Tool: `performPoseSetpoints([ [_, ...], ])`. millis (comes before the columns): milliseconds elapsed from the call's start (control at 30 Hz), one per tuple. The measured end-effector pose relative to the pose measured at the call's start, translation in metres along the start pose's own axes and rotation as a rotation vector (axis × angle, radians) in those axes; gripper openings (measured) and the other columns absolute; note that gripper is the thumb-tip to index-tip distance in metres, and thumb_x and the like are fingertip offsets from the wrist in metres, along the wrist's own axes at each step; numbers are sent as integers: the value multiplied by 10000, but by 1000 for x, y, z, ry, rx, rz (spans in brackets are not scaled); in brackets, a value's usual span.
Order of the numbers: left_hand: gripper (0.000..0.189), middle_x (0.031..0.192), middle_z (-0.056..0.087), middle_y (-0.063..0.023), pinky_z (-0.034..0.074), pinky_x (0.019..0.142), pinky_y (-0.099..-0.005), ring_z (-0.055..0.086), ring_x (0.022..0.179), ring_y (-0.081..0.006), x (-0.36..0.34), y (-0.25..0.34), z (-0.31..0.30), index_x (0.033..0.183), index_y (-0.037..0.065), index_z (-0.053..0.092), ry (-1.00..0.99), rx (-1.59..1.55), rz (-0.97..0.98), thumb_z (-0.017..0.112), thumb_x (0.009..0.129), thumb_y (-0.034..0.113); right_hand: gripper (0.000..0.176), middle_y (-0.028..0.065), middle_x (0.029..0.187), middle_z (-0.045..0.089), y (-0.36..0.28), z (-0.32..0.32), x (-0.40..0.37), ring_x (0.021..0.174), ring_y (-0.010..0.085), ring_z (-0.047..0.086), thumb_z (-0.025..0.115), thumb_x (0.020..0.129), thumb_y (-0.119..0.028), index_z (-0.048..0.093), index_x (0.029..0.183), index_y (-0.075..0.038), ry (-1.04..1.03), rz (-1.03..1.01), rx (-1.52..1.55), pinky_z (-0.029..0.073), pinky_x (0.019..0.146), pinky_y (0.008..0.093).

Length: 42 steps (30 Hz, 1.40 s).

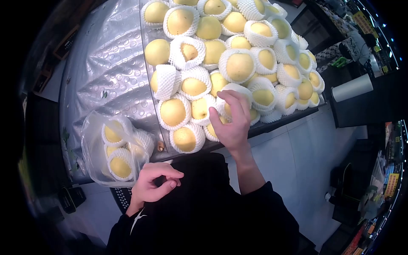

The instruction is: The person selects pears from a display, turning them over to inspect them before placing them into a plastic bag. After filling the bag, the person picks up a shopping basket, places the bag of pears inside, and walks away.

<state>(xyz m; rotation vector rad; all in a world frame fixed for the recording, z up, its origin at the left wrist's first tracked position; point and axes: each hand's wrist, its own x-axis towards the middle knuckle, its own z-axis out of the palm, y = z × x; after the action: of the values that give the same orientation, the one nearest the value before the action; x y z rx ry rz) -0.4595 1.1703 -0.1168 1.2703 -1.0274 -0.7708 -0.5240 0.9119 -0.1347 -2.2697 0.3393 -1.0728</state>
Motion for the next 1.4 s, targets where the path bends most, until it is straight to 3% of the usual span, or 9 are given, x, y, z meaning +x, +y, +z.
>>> performPoseSetpoints([
  [33,265,755,676,-47,448,586,-238,586,607,-102,3,-2,2,1083,22,708,-3,-26,-51,653,831,-41,445,163,1153,618,9,-11,2,1062,326,606,782,717,-7,628,1134,-22,7,5,-6,504,895,397],
  [133,255,757,679,-53,459,608,-231,603,632,-88,16,-13,10,1092,8,698,44,-66,-57,635,853,-52,821,188,1401,448,24,-34,8,1306,370,429,872,668,-181,461,1371,-80,-178,124,-225,399,1072,462],
  [467,249,782,672,-15,449,603,-196,562,637,-42,38,-47,29,1168,1,659,73,-204,-267,596,927,-10,877,242,1417,417,67,-28,72,1291,413,425,877,669,-290,442,1394,-59,-91,-22,-303,394,1064,486],
  [633,241,847,684,-29,446,585,-186,549,631,-42,34,-52,27,1179,12,652,122,-223,-248,594,946,21,889,238,1371,475,67,-22,98,1285,406,439,876,666,-320,462,1396,-28,-215,-45,-443,394,1062,491],
  [733,231,850,683,-29,453,588,-184,554,642,-41,28,-55,25,1178,14,650,178,-238,-271,601,955,46,836,208,1367,488,48,-31,95,1274,381,464,860,694,-308,474,1380,-27,-267,83,-301,397,1066,471],
  [867,224,862,679,-27,460,591,-183,559,657,-41,23,-60,20,1176,11,647,218,-255,-273,601,962,59,787,180,1364,496,56,-37,87,1267,351,484,843,721,-293,480,1369,-30,-222,36,-170,400,1070,444],
  [1100,219,865,672,-25,463,593,-181,566,693,-39,30,-63,21,1173,-2,639,218,-294,-245,596,964,50,877,199,1339,537,121,-32,211,1261,359,506,846,711,-388,442,1396,-18,43,15,-266,418,1058,435],
  [1300,222,852,673,-16,464,601,-181,559,672,-33,25,-63,26,1171,-6,640,260,-272,-238,607,960,52,1085,248,1335,561,162,-13,295,1244,371,542,860,633,-504,368,1435,37,-174,159,-227,442,1044,429],
  [1400,224,850,676,-13,461,605,-179,551,658,-29,19,-62,27,1172,-3,645,296,-273,-233,610,959,55,1002,228,1338,559,163,-5,303,1229,358,555,837,627,-455,410,1428,-28,-166,153,-393,455,1029,429],
])
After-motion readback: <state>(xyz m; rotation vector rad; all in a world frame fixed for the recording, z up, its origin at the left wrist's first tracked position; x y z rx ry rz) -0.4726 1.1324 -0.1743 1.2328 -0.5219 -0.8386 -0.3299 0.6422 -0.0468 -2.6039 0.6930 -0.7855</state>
